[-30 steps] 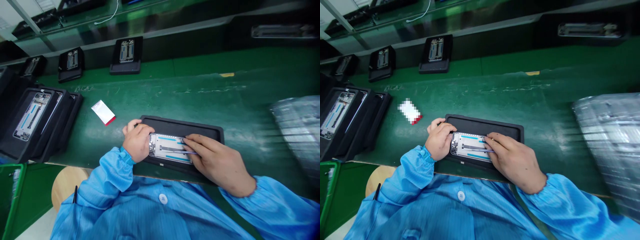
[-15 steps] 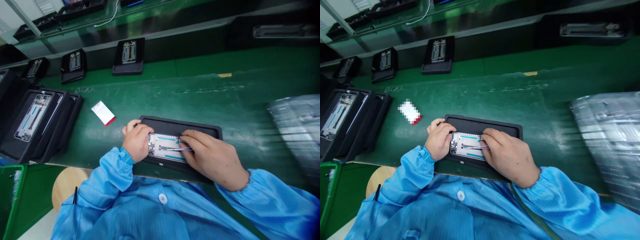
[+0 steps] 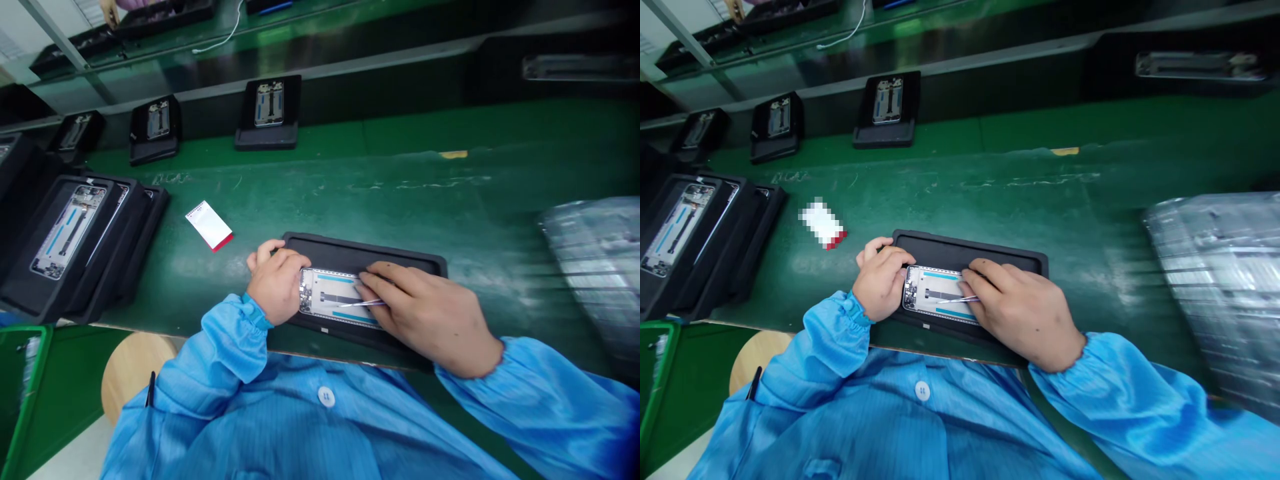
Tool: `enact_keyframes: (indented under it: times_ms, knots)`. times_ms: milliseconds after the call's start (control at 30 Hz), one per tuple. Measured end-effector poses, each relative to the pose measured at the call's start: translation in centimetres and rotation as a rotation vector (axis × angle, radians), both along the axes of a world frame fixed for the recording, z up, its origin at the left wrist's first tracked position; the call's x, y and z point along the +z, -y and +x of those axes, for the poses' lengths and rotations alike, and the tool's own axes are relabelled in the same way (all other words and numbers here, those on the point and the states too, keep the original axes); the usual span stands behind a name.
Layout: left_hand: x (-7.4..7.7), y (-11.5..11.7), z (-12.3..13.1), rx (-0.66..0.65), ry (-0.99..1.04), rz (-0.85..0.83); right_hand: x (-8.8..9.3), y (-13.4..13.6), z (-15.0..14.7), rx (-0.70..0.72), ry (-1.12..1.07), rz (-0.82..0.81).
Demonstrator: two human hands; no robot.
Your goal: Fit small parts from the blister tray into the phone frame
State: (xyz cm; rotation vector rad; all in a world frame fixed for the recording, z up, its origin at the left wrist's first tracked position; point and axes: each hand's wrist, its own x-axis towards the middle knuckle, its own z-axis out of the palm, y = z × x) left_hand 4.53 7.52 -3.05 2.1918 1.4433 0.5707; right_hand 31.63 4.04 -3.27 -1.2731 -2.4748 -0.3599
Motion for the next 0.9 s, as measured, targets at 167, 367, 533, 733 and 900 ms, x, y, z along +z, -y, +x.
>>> enact_keyframes:
  times_ms: [167,367,533,733,900]
  knots:
    - [0.0,-0.1,0.0,-0.006,0.013,-0.005,-0.2,0.4,0.4,0.016,0.006,-0.032]
    - [0.0,0.0,0.0,-0.002,0.009,-0.007,0.4,0.6,-0.7,-0.025,0.058,-0.086]
    - [-0.2,0.0,-0.1,-0.009,0.017,0.001,0.8,0.7,-0.8,-0.051,0.031,-0.140]
    - [-0.1,-0.1,-0.2,-0.023,0.021,-0.006,3.2,-0.4,2.7,0.005,-0.337,-0.366]
    - [0.2,0.0,-0.3,-0.046,-0.013,-0.017,4.3,-0.7,3.4,-0.191,-0.707,-0.366]
